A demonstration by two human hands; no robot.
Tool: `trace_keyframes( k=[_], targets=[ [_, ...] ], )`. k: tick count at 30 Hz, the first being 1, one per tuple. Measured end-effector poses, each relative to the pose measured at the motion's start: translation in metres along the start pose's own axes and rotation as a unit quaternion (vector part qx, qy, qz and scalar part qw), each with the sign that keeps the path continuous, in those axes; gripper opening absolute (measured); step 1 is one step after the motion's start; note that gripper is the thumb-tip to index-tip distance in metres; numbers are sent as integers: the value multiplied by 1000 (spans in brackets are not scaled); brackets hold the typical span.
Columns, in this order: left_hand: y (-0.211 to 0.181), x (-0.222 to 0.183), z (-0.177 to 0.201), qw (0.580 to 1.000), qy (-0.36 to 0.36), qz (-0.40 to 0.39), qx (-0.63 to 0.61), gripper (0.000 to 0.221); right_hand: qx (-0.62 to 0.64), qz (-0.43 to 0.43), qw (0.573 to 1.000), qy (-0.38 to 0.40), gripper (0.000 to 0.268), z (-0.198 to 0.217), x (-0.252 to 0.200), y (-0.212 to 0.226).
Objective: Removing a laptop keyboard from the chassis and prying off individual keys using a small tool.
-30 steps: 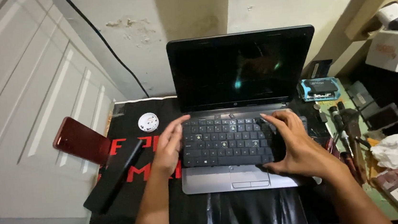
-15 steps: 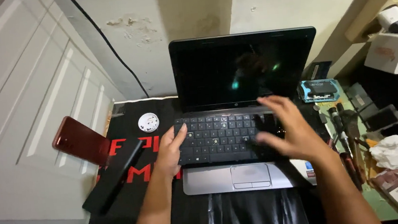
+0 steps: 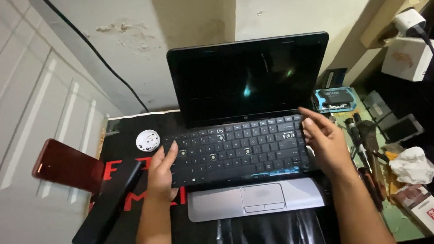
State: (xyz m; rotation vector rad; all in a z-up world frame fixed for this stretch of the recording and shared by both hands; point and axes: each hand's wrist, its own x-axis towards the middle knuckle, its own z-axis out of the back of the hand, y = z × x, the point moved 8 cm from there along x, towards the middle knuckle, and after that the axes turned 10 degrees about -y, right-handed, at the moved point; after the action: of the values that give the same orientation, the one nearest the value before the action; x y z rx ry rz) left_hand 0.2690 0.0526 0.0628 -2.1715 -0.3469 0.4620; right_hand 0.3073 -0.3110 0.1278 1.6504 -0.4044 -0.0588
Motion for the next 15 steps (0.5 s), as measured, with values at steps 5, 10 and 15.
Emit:
trace_keyframes(
  k=[5, 10, 15],
  targets=[
    [3, -1, -1, 1000, 4, 4, 13, 21, 16, -38, 999, -11, 32, -9, -6, 1],
    [14, 10, 17, 999, -34, 26, -19, 27, 16, -60, 998, -22, 32, -2, -2, -8],
    [31, 13, 23, 986, 3, 102, -129, 45, 62, -95, 993, -30, 33, 4, 4, -22]
  ],
)
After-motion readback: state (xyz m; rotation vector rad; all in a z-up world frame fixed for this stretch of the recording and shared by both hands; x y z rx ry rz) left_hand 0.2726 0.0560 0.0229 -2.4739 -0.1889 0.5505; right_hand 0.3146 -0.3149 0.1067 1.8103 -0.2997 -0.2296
